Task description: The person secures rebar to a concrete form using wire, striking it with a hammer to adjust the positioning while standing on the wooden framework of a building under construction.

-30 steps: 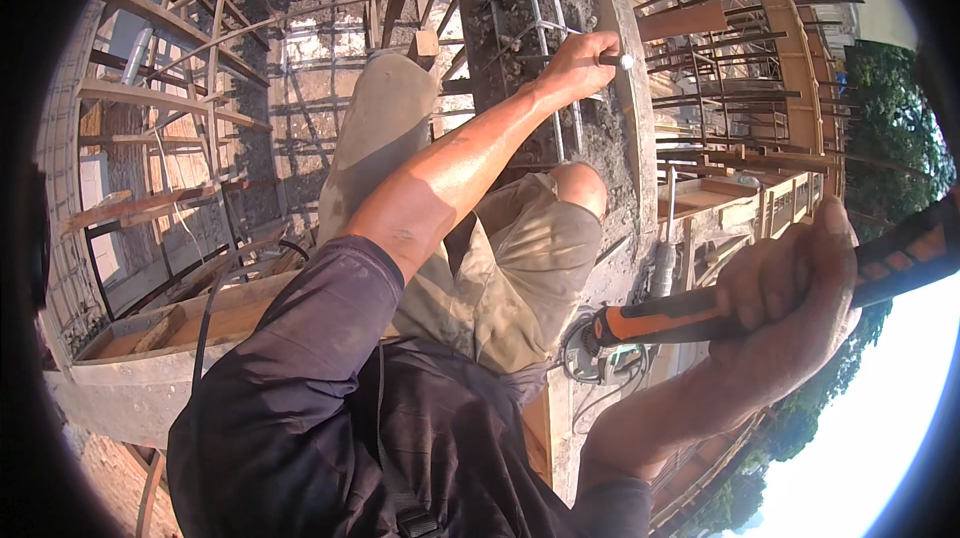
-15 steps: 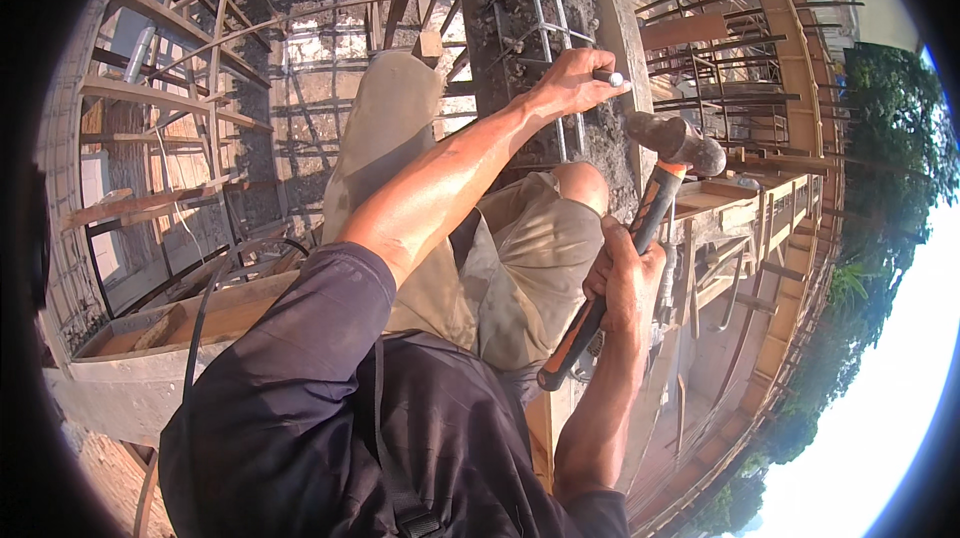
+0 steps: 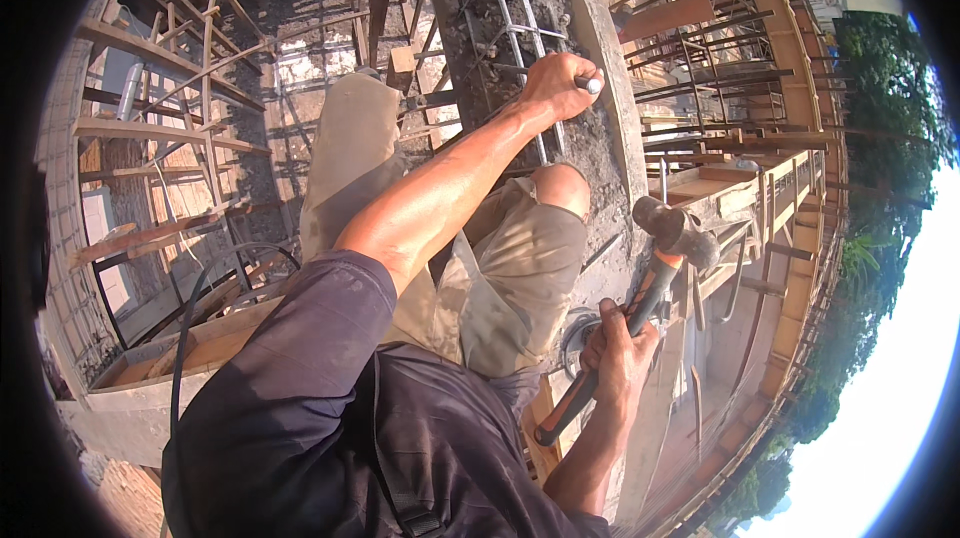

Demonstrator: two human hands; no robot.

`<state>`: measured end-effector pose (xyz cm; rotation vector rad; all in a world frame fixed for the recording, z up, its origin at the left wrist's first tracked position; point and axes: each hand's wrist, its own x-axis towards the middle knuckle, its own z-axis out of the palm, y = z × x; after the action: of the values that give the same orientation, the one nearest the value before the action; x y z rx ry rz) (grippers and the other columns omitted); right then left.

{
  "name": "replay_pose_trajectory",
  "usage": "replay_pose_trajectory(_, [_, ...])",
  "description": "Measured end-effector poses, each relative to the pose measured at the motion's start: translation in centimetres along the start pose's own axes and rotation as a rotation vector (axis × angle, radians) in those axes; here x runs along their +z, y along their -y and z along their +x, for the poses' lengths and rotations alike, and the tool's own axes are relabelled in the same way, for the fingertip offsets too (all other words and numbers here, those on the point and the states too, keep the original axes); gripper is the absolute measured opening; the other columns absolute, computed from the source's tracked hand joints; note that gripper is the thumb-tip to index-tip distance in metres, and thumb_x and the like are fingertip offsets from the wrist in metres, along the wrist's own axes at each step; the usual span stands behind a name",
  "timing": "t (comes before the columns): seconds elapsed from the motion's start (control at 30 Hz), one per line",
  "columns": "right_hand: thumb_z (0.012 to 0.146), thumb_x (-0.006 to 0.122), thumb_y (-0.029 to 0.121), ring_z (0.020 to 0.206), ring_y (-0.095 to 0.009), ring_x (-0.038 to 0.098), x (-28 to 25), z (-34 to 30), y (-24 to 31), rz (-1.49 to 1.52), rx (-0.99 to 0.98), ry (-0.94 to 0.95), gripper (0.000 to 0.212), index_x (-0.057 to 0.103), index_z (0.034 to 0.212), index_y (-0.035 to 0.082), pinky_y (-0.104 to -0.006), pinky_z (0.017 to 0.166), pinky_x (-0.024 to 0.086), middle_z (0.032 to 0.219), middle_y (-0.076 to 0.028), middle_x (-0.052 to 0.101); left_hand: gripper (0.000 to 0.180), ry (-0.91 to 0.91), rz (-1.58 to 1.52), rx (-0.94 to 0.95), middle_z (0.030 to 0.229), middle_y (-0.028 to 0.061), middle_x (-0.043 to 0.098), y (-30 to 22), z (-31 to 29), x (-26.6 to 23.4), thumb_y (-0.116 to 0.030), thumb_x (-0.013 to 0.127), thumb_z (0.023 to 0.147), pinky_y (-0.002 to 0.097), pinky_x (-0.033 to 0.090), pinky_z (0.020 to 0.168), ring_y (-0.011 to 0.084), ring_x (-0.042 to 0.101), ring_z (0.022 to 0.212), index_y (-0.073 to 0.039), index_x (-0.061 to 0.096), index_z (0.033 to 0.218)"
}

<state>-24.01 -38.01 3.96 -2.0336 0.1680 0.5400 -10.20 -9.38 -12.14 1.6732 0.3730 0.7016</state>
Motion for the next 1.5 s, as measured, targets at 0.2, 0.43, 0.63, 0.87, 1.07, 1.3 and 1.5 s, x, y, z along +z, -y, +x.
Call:
replay_pose_trajectory(0.2, [0.096,0.070,0.019,0.040,-0.007,0.034,1.4,-0.5,0.6,0.100,-0.021,-0.044,0.030,0.049,0.078,0.009,-0.0266,0.038,0.028,0.053,0.004,0.038,0.039,-0.054,-0.012,0.114,0.051,0.0137,0.049,-1.5,-4.9,-1.0,-0.023,0.068,0.090,0.0393,0.041,0.048,0.0237,0.049,0.043,-0.005,0.059,0.057])
replay_pose_trajectory(0.43, [0.096,0.069,0.017,0.042,-0.006,0.035,2.2,-1.6,1.5,0.150,-0.112,-0.001,0.029,0.047,0.079,0.009,-0.0261,0.037,0.028,0.056,0.004,0.038,0.026,-0.423,-0.138,0.184,0.053,0.0159,0.052,-4.2,-6.6,-1.1,-0.021,0.073,0.088,0.0370,0.041,0.045,0.0226,0.053,0.042,-0.002,0.070,0.072])
replay_pose_trajectory(0.63, [0.094,0.069,0.018,0.039,-0.009,0.035,4.0,-2.4,4.8,0.173,-0.262,0.033,0.030,0.045,0.078,0.008,-0.0277,0.036,0.031,0.053,0.002,0.038,0.026,-0.430,-0.216,0.283,0.052,0.0144,0.053,-5.2,-2.7,-1.3,-0.023,0.071,0.092,0.0355,0.040,0.044,0.0221,0.053,0.043,-0.004,0.075,0.075])
replay_pose_trajectory(0.87, [0.095,0.067,0.018,0.039,-0.009,0.034,6.9,-2.8,8.5,0.124,-0.310,-0.005,0.031,0.045,0.075,0.009,-0.0271,0.037,0.030,0.053,0.002,0.038,0.032,-0.482,-0.211,0.246,0.051,0.0169,0.051,0.1,1.9,-0.4,-0.030,0.071,0.092,0.0389,0.041,0.046,0.0256,0.047,0.042,-0.005,0.072,0.071])
replay_pose_trajectory(1.07, [0.097,0.064,0.018,0.038,-0.004,0.030,6.0,-2.8,13.0,0.240,-0.522,-0.052,0.020,0.054,0.100,0.002,-0.0231,0.034,0.023,0.054,0.004,0.035,0.025,-0.419,-0.239,0.293,0.051,0.0167,0.055,1.2,3.0,-0.2,-0.027,0.075,0.085,0.0364,0.044,0.047,0.0238,0.056,0.043,-0.004,0.075,0.076])
replay_pose_trajectory(1.3, [0.102,0.058,0.026,0.041,-0.006,0.026,11.3,2.2,15.8,0.284,-0.571,-0.061,0.041,0.044,0.066,0.013,-0.0267,0.040,0.026,0.051,0.005,0.029,0.022,-0.382,-0.212,0.210,0.063,0.0173,0.067,1.7,5.5,-0.3,-0.022,0.078,0.078,0.0347,0.051,0.054,0.0184,0.065,0.053,-0.002,0.078,0.088])
replay_pose_trajectory(1.5, [0.094,0.069,0.021,0.039,-0.005,0.031,13.4,7.7,10.2,-0.070,-0.132,0.084,0.037,0.042,0.070,0.015,-0.0266,0.036,0.024,0.052,0.007,0.034,0.020,-0.097,-0.122,0.101,0.072,0.0133,0.070,2.1,5.8,-2.2,-0.022,0.072,0.081,0.0378,0.051,0.064,0.0177,0.063,0.064,-0.005,0.076,0.090])
